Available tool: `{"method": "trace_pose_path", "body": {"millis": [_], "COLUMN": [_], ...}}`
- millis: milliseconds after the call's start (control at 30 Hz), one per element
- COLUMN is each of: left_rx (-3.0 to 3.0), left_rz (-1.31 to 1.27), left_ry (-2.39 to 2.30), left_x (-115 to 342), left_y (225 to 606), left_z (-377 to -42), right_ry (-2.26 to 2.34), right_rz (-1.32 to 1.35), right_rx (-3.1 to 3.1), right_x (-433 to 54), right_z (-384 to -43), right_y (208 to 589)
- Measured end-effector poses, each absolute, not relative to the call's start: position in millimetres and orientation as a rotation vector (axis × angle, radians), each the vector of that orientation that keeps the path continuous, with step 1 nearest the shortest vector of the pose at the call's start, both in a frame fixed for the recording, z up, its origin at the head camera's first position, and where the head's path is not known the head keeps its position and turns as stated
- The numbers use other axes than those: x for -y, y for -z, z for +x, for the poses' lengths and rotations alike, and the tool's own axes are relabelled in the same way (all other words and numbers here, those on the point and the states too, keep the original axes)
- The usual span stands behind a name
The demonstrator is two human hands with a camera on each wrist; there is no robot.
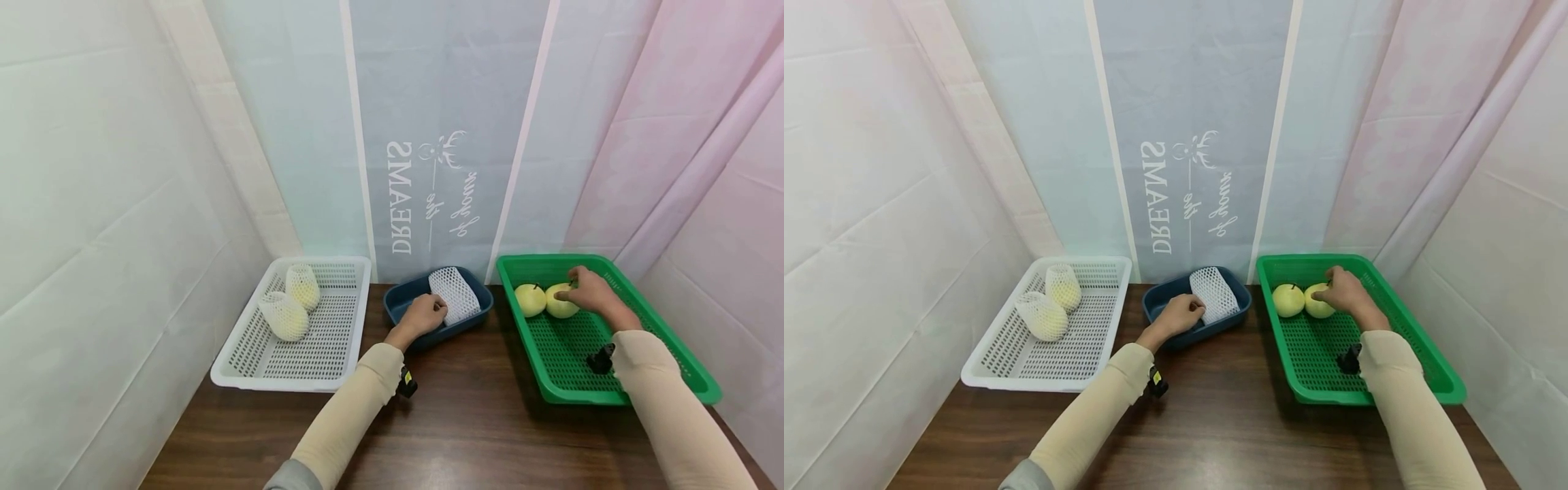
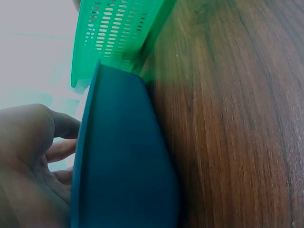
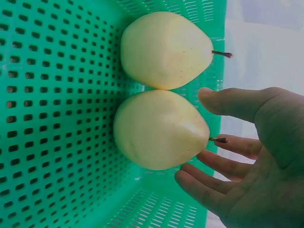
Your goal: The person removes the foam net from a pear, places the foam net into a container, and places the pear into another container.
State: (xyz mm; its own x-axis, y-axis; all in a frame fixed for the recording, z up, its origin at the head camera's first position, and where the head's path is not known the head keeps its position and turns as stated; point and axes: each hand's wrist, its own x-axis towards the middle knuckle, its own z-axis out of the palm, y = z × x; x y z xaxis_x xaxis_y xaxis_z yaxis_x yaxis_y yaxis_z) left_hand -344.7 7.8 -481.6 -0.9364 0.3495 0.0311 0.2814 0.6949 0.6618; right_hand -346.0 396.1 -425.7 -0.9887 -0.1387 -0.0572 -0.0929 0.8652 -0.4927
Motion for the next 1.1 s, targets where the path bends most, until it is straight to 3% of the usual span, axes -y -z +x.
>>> {"method": "trace_pose_path", "body": {"millis": [1100], "left_rx": [-2.913], "left_rz": [0.643], "left_ry": [-1.244], "left_x": [-6.9], "left_y": [437.6], "left_z": [-313.1], "right_ry": [0.828], "right_rz": [-0.216], "right_rx": [-3.075], "right_x": [-344.4], "right_z": [-312.9], "right_y": [385.3]}}
